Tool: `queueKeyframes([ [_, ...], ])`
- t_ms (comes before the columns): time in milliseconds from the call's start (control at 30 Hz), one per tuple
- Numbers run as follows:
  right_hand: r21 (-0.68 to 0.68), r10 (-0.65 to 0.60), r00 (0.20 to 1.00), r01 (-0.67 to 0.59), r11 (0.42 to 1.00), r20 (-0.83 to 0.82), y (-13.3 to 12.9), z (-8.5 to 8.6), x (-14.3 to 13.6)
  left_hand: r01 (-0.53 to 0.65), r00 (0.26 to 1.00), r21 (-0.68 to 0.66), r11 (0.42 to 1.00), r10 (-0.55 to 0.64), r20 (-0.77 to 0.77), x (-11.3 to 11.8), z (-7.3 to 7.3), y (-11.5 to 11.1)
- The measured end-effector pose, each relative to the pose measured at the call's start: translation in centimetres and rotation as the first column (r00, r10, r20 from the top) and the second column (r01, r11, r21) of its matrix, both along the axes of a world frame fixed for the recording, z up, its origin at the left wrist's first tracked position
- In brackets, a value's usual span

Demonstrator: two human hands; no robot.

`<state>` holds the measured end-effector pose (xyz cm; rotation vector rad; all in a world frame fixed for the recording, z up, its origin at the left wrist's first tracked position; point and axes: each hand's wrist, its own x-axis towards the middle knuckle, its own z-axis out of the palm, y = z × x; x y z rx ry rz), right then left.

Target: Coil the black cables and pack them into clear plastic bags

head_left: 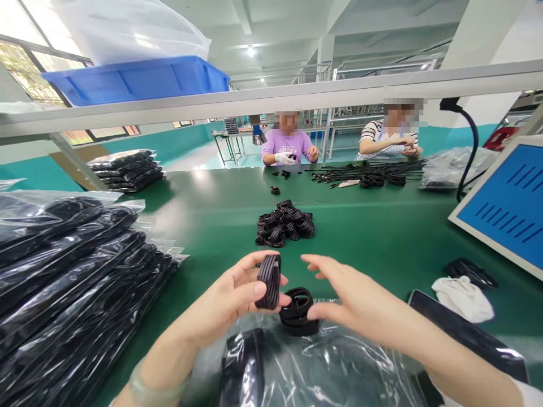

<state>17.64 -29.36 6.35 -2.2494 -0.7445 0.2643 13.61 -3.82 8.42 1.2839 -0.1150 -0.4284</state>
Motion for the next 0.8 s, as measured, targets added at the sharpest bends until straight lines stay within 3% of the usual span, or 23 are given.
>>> queueKeyframes([
  [100,0.126,-0.030,0.999,0.026,0.992,0.026,-1.6,1.8,-2.4,-0.057,0.993,-0.059,0.997,0.051,-0.108,-4.8,-0.2,-2.3],
  [200,0.238,0.118,0.993,-0.111,0.965,-0.017,-2.0,1.6,-6.0,-0.093,0.979,-0.139,0.986,0.065,-0.192,-8.6,-1.9,-5.0],
  [300,0.351,0.187,0.982,-0.163,0.922,-0.035,-1.7,-0.5,-9.2,-0.110,0.977,-0.175,0.978,0.074,-0.202,-10.8,-3.9,-7.2],
  [433,0.417,0.114,0.992,-0.084,0.905,-0.046,-1.8,-4.1,-11.7,-0.114,0.985,-0.208,0.971,0.083,-0.153,-11.9,-5.7,-9.0],
  [533,0.461,0.066,0.997,-0.077,0.884,0.040,-2.4,-5.6,-12.9,-0.114,0.988,-0.194,0.974,0.092,-0.121,-12.6,-6.1,-9.8],
  [633,0.511,0.045,0.991,-0.105,0.853,0.128,-2.8,-6.0,-13.8,-0.137,0.988,-0.143,0.980,0.124,-0.097,-13.2,-5.9,-10.2],
  [733,0.627,0.142,0.975,-0.005,0.779,-0.169,-3.1,-5.7,-14.2,-0.134,0.988,-0.105,0.985,0.124,-0.091,-13.6,-5.8,-10.4],
  [800,0.723,0.309,0.849,0.118,0.681,-0.429,-3.1,-5.5,-14.3,-0.113,0.990,-0.118,0.987,0.101,-0.100,-13.7,-5.9,-10.4],
])
